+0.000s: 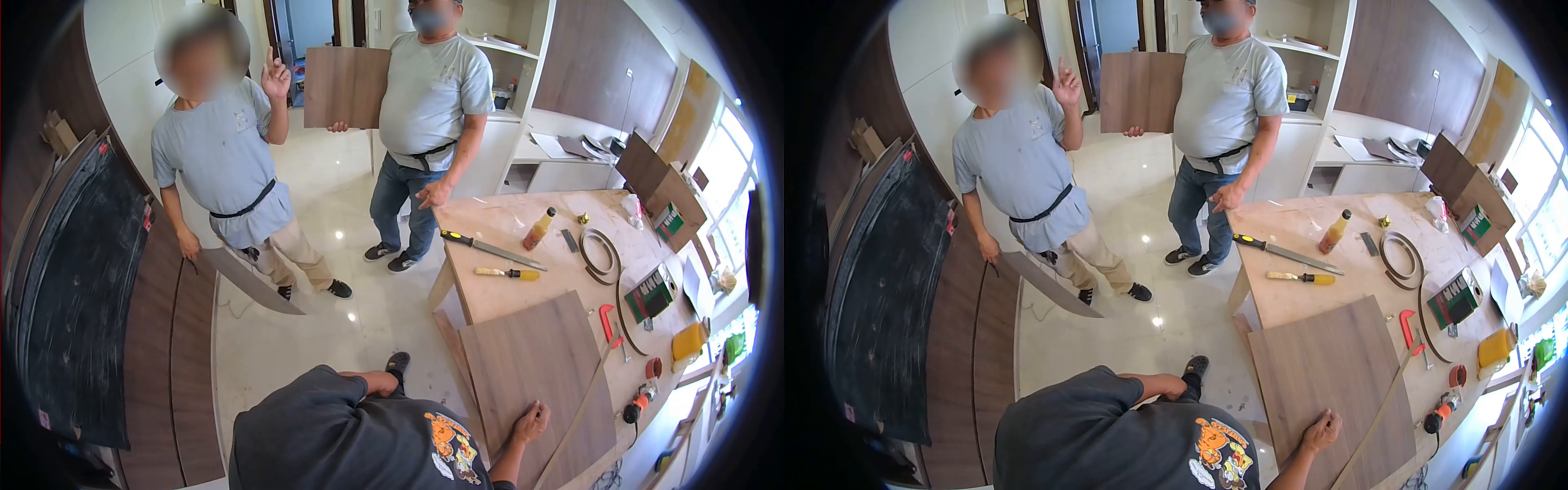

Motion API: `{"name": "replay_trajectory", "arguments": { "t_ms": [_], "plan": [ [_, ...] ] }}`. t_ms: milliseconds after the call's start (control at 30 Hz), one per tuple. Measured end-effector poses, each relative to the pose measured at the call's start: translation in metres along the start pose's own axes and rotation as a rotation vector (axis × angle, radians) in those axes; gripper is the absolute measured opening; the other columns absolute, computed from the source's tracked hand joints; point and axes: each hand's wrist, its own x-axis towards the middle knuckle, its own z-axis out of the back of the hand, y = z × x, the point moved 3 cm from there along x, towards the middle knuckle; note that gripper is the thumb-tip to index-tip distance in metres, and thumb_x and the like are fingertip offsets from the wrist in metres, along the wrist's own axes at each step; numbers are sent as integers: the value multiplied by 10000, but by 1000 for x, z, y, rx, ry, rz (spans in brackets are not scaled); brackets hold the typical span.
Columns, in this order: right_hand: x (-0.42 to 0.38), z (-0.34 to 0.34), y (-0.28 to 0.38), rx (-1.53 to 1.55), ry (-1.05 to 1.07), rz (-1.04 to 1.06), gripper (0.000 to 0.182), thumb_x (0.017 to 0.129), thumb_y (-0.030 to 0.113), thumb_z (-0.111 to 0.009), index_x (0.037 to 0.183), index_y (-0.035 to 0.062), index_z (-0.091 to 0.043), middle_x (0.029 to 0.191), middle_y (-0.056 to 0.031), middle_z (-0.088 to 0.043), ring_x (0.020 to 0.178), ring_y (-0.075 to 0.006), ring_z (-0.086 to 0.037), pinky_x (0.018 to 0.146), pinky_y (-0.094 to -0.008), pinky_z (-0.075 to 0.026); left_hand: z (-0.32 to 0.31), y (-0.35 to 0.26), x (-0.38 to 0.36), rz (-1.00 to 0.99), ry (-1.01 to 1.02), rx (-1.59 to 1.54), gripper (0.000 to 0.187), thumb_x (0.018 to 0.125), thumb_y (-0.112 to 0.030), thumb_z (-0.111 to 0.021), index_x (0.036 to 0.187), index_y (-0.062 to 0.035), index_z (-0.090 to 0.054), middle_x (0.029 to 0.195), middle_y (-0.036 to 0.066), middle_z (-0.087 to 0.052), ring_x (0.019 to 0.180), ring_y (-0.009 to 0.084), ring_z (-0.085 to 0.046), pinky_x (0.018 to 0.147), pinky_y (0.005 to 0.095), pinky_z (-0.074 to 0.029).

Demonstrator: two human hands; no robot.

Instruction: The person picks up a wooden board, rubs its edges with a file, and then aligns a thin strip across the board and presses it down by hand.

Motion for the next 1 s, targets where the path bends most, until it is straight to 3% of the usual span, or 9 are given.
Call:
{"name": "replay_trajectory", "arguments": {
  "t_ms": [300, 667, 700, 800, 900, 1000],
  "plan": [
    [2, -5, -19, -66, -3, -77, 323, 968, 272, -496, 835, -13, -571, 754, -173, -543, 705, -332, -510, 663, -422, -404, -22, 21, 17, 30, 118, -117, 265, 821, -213, -580, 908, 0, -711, 957, 213, -680, 868, 385, -646, 739, 467, -510],
    [2, 1, 0, -149, 52, -205, 484, 973, 402, -472, 747, -24, -520, 712, -203, -529, 676, -371, -493, 635, -472, -378, -36, 32, 32, -134, 198, -49, 225, 800, -155, -566, 906, -22, -714, 920, 193, -688, 838, 353, -653, 709, 457, -505],
    [2, 0, -1, -170, 50, -186, 460, 965, 387, -491, 751, -19, -523, 718, -197, -534, 681, -365, -498, 638, -468, -383, -36, 31, 30, -171, 188, -44, 221, 795, -149, -567, 905, -26, -714, 917, 192, -689, 832, 352, -651, 706, 458, -505],
    [1, -1, -1, -188, 23, -135, 381, 939, 335, -549, 766, -4, -532, 739, -177, -547, 697, -344, -512, 649, -454, -398, -22, 42, 34, 10, 350, -153, 224, 772, -152, -581, 897, -20, -711, 914, 198, -686, 817, 349, -649, 697, 457, -504],
    [-1, 1, 10, -133, -17, -110, 299, 912, 271, -595, 790, 4, -538, 764, -155, -559, 720, -325, -522, 671, -438, -413, -58, 71, 87, -203, 253, 24, 228, 766, -149, -576, 887, -6, -705, 920, 210, -681, 808, 346, -648, 685, 456, -503],
    [-1, 0, 2, -110, -11, -103, 268, 905, 241, -603, 803, 2, -537, 782, -147, -566, 738, -317, -526, 687, -428, -419, 4, 21, 14, 8, 111, -29, 230, 782, -180, -599, 876, 2, -704, 902, 214, -680, 809, 348, -651, 703, 448, -503]
  ]
}}
